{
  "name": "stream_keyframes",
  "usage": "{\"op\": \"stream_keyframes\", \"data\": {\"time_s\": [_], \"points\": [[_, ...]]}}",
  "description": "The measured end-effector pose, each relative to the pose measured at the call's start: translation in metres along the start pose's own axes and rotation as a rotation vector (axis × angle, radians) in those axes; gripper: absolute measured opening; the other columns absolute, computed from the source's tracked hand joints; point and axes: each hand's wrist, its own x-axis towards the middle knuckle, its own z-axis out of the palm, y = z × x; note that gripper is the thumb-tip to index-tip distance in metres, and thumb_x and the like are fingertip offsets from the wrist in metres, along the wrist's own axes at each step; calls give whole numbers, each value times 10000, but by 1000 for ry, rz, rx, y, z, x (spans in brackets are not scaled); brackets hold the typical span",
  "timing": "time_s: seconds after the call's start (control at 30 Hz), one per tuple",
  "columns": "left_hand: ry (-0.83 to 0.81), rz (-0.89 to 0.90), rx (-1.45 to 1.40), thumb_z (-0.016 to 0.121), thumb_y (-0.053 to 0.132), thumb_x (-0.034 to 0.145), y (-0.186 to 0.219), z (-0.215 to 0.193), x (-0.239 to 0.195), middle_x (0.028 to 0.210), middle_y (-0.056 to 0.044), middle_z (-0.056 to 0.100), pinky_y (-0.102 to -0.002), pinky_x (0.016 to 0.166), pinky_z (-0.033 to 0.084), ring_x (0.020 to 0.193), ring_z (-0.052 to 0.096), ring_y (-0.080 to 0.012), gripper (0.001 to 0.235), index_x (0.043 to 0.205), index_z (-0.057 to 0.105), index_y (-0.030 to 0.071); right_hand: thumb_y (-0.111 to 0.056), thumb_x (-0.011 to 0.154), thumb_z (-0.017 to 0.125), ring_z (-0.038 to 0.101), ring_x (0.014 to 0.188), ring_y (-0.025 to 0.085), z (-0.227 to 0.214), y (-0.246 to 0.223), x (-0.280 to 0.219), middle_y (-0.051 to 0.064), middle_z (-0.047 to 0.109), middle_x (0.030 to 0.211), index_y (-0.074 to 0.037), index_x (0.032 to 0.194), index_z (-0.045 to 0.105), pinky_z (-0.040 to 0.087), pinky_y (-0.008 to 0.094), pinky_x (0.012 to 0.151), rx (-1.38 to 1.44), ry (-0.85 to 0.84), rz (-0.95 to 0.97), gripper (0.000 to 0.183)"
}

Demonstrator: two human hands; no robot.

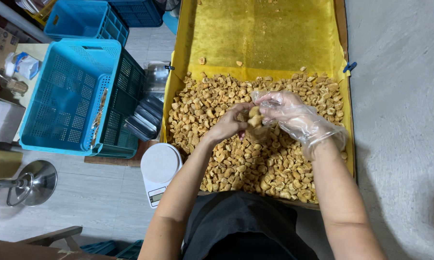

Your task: The person fills small silver and clear plastic bags with snacks by hand and using a small scoop, weighs each bag on a digital scale, and places the filled bags into a blue crate.

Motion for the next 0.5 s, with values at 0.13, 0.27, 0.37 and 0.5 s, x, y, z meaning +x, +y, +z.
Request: {"op": "stream_keyframes", "data": {"time_s": [0.13, 0.27, 0.37, 0.5], "points": [[-38, 31, -103, 583, -54, 793, -7, 0, 2, 1371, -198, 586, -239, 565, 563, 833, 687, -174, 656, 1426, 452, 55, -192, 838, 743, 661, 1194, 238, -1, 14, 5, 95, 672, 1348, -122, 1098, 745, 537, 340, 983, -17, -16, -39, 269], [46, 75, -53, 586, -52, 814, -1, 3, -2, 1382, -171, 628, -235, 613, 585, 957, 695, -117, 628, 1424, 524, 82, -219, 881, 712, 662, 1179, 230, -6, 41, 12, 113, 657, 1361, -117, 1097, 706, 601, 347, 834, 390, 53, -219, 239], [129, -79, 7, 536, -15, 838, 7, -2, -14, 1395, -103, 613, -337, 544, 548, 771, 648, -289, 516, 1332, 633, 99, -233, 906, 676, 620, 1217, 244, -11, 75, 14, 128, 610, 1391, -97, 1178, 641, 548, 359, 920, 350, 228, -111, 306], [76, 160, 190, 599, -38, 840, -11, -21, -17, 1415, -143, 559, -343, 720, 570, 1078, 659, -256, 490, 1314, 637, 80, -252, 940, 628, 565, 1268, 262, 26, 150, 8, 147, 547, 1431, -70, 1286, 555, 478, 373, 1034, -348, 48, 359, 398]]}}
